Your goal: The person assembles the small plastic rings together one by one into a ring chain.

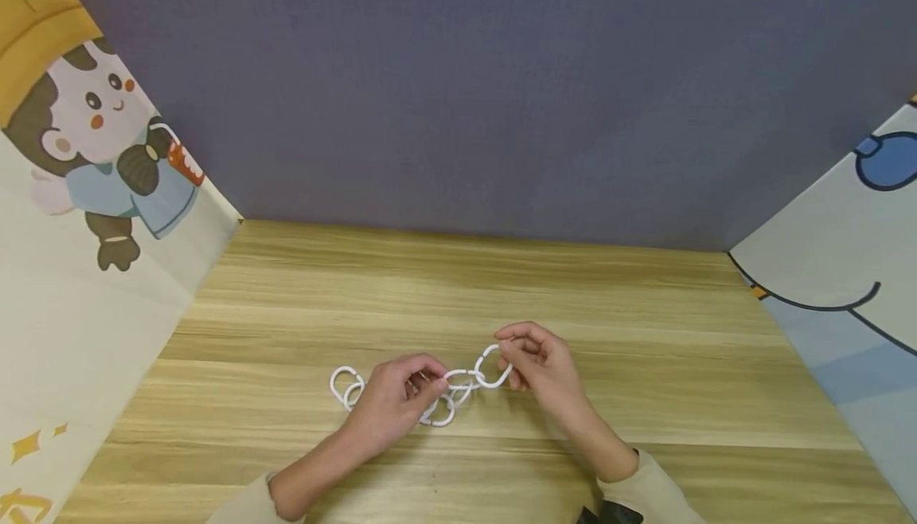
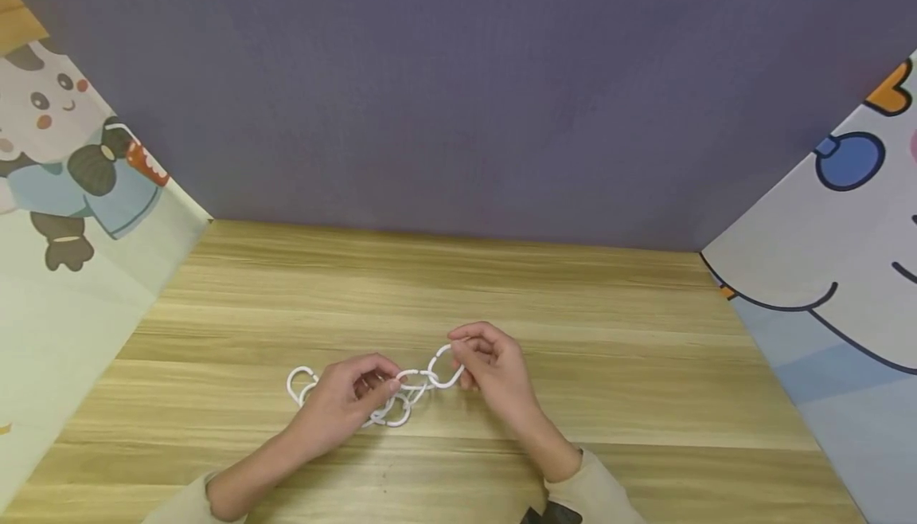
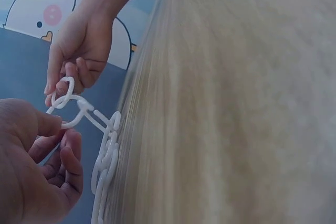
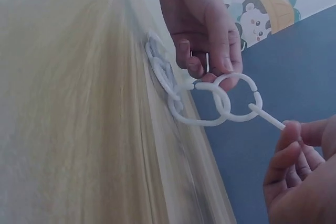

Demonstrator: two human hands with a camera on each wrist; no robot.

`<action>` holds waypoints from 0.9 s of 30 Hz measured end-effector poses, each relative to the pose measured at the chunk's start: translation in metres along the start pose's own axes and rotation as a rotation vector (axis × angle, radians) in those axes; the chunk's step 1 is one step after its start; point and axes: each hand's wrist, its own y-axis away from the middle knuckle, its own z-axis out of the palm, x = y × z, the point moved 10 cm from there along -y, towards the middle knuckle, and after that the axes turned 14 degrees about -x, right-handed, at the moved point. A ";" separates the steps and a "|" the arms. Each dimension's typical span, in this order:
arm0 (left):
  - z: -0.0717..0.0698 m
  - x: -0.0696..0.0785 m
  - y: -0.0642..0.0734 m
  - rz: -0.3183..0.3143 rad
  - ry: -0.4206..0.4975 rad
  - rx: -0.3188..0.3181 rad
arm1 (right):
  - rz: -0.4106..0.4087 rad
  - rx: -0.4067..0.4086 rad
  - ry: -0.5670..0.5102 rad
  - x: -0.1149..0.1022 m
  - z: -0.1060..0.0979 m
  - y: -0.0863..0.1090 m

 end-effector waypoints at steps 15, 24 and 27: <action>-0.039 -0.021 0.018 -0.104 -0.061 0.035 | -0.027 0.016 -0.018 0.003 -0.019 0.011; -0.083 -0.031 0.033 -0.202 -0.209 0.062 | -0.037 0.051 0.039 0.002 -0.043 0.022; -0.096 -0.035 0.038 -0.230 -0.232 0.046 | -0.046 0.063 0.053 0.003 -0.051 0.026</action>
